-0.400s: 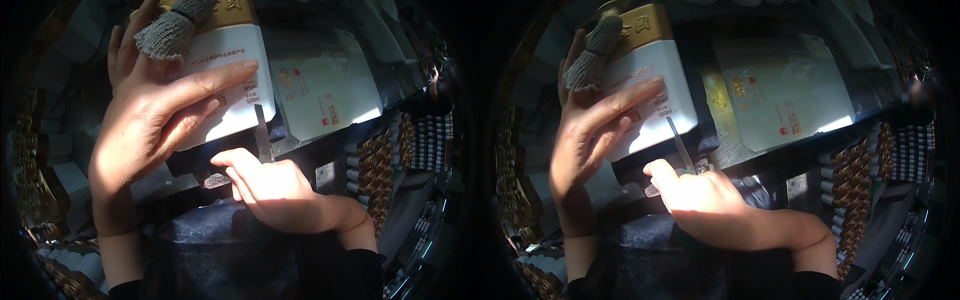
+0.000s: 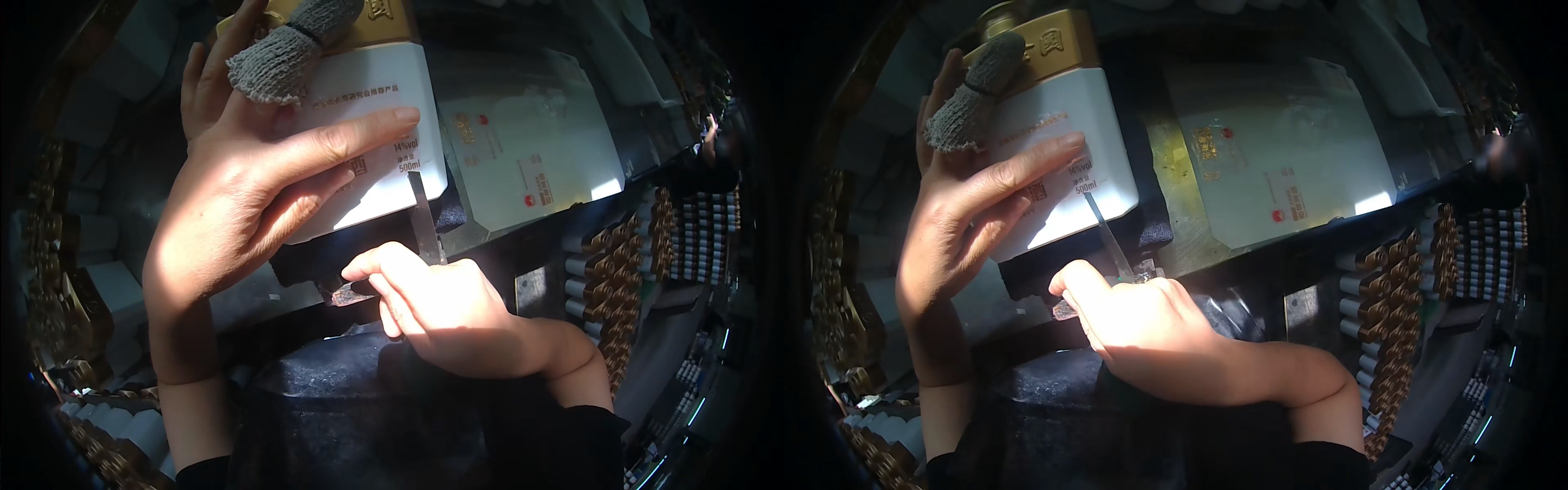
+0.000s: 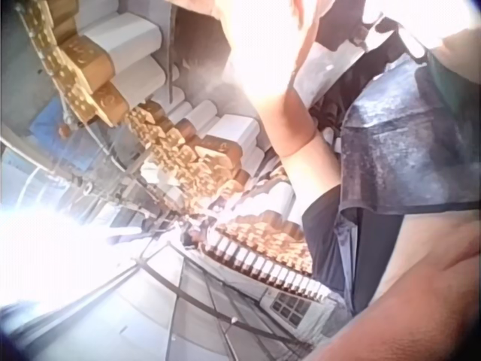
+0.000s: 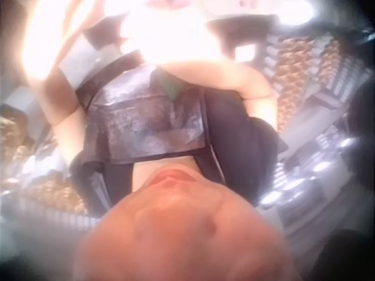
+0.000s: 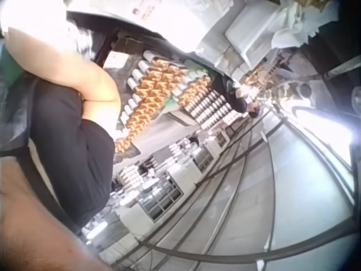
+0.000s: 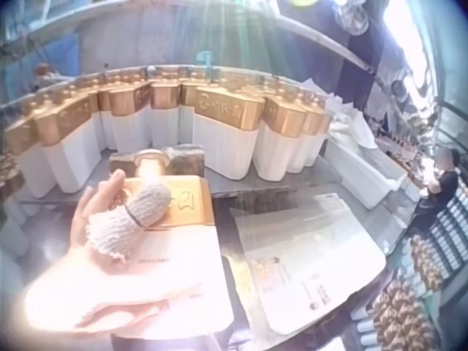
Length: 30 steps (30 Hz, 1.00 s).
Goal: The person applies labels to white bottles with gold caps using a green plastic scraper to smooth them. They handle the bottles one at a time, peeling labels from a sheet, applying them to the front and back, and smoothing the surface before placing the finished bottles on a nearby tray.
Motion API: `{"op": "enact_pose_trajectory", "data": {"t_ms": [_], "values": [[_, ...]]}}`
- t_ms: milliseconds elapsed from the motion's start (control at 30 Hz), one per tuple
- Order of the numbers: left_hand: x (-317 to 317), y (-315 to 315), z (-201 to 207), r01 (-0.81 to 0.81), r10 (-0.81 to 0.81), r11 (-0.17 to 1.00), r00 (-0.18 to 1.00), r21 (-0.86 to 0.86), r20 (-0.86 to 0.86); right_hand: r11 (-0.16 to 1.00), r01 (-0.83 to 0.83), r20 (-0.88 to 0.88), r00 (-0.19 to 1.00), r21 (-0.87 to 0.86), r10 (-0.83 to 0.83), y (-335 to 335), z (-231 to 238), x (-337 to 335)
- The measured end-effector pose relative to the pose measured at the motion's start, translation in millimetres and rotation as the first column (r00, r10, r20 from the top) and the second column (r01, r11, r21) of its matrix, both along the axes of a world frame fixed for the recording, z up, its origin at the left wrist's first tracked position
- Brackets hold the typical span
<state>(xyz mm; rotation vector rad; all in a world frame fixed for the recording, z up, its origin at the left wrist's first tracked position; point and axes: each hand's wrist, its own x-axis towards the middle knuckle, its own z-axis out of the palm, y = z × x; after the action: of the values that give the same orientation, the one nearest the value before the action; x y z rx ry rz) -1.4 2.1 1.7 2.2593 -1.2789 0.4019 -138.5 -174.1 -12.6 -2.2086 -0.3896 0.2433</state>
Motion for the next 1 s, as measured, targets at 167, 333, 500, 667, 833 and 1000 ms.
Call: {"op": "enact_pose_trajectory", "data": {"t_ms": [167,333,500,667,833,1000], "values": [[-2.2,-1.4,0.3,-0.021,0.019,0.998,0.999,0.059,0.048,0.989,0.028,-0.065,0.998,0.148,-0.019,-0.5,0.4,2.0],[-1.2,-0.2,-6.1,0.024,-0.029,0.998,0.996,-0.06,-0.082,0.979,0.011,-0.033,0.999,0.203,-0.004,1.0,3.9,1.4],[0.3,-0.4,-4.6,0.018,-0.02,0.999,0.999,-0.03,-0.05,0.972,0.007,-0.01,1.0,0.234,-0.005,1.5,3.4,1.4],[0.4,-0.8,-3.0,0.03,-0.031,0.999,0.999,-0.034,-0.038,0.992,-0.04,0.122,0.992,0.117,0.025,1.0,2.1,0.2],[1.3,-2.1,-2.2,0.037,-0.037,0.999,0.999,-0.034,-0.024,0.981,-0.003,-0.022,1.0,0.192,0.007,2.0,7.2,1.8],[3.3,-6.2,1.7,0.04,-0.039,0.999,0.999,-0.027,0.018,0.972,-0.006,-0.019,1.0,0.236,0.011,2.1,6.8,3.4]]}}
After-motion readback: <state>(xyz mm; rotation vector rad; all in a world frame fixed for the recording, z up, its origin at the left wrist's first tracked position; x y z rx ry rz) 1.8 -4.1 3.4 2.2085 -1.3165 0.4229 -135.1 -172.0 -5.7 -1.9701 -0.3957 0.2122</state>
